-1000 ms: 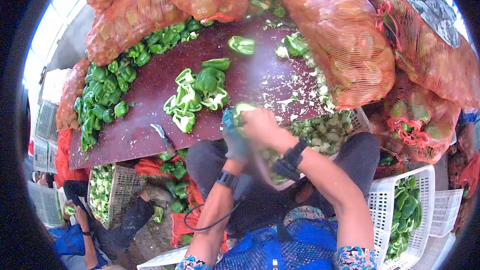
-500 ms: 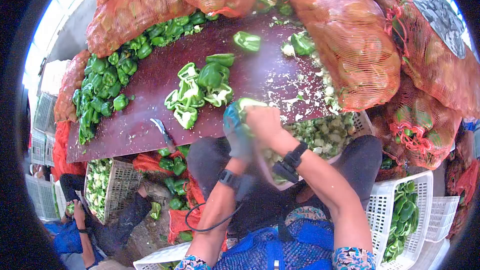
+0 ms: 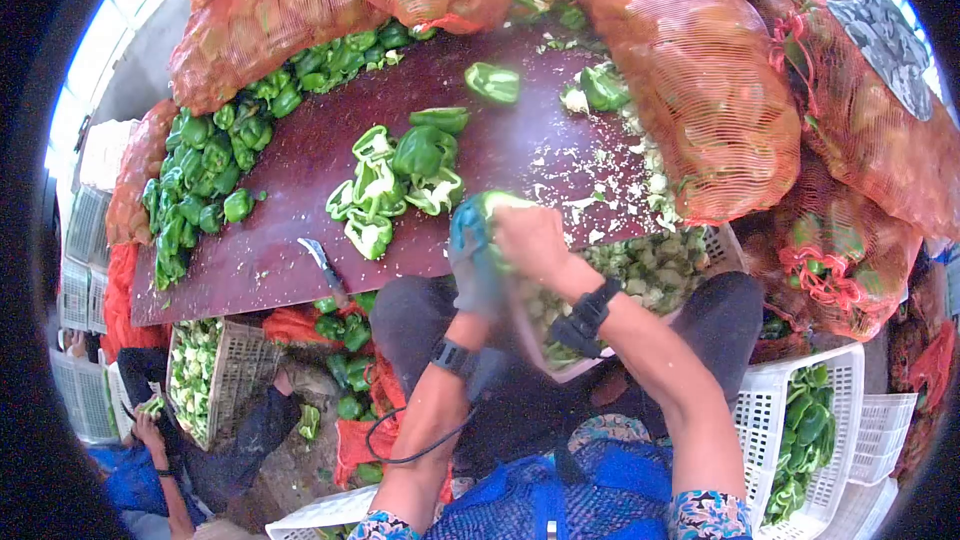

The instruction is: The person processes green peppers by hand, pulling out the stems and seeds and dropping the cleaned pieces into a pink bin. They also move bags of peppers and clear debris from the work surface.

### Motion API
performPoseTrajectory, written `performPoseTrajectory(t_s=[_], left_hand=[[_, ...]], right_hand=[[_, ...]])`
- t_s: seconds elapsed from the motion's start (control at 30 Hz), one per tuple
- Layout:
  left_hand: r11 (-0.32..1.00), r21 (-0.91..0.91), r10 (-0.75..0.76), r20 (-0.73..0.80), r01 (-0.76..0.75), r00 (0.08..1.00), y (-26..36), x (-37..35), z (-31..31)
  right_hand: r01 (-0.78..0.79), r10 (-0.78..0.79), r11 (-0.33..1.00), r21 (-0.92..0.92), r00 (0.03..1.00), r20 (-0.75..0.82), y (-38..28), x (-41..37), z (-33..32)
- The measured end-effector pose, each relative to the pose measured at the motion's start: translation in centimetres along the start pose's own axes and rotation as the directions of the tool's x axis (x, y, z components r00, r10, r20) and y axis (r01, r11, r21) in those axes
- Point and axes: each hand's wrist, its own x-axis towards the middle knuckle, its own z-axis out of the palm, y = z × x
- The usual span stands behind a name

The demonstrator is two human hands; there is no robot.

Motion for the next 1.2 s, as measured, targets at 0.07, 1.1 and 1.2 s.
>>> performPoseTrajectory(t_s=[0.07,1.1,1.2], left_hand=[[0.982,0.153,0.124,-0.076,-0.111,0.989,3.0,0.7,-0.3],[0.919,0.258,0.269,0.138,-0.297,0.953,6.1,0.6,0.4],[0.999,-0.047,0.035,0.233,-0.025,0.972,3.1,1.0,-0.4]], right_hand=[[-0.068,0.116,0.965,0.252,0.977,-0.178,-0.1,-1.1,-0.7],[-0.206,0.259,0.940,0.271,0.950,-0.175,0.6,-2.5,-2.6],[-0.440,0.512,0.666,0.602,0.857,0.060,1.3,-2.9,-2.8]])
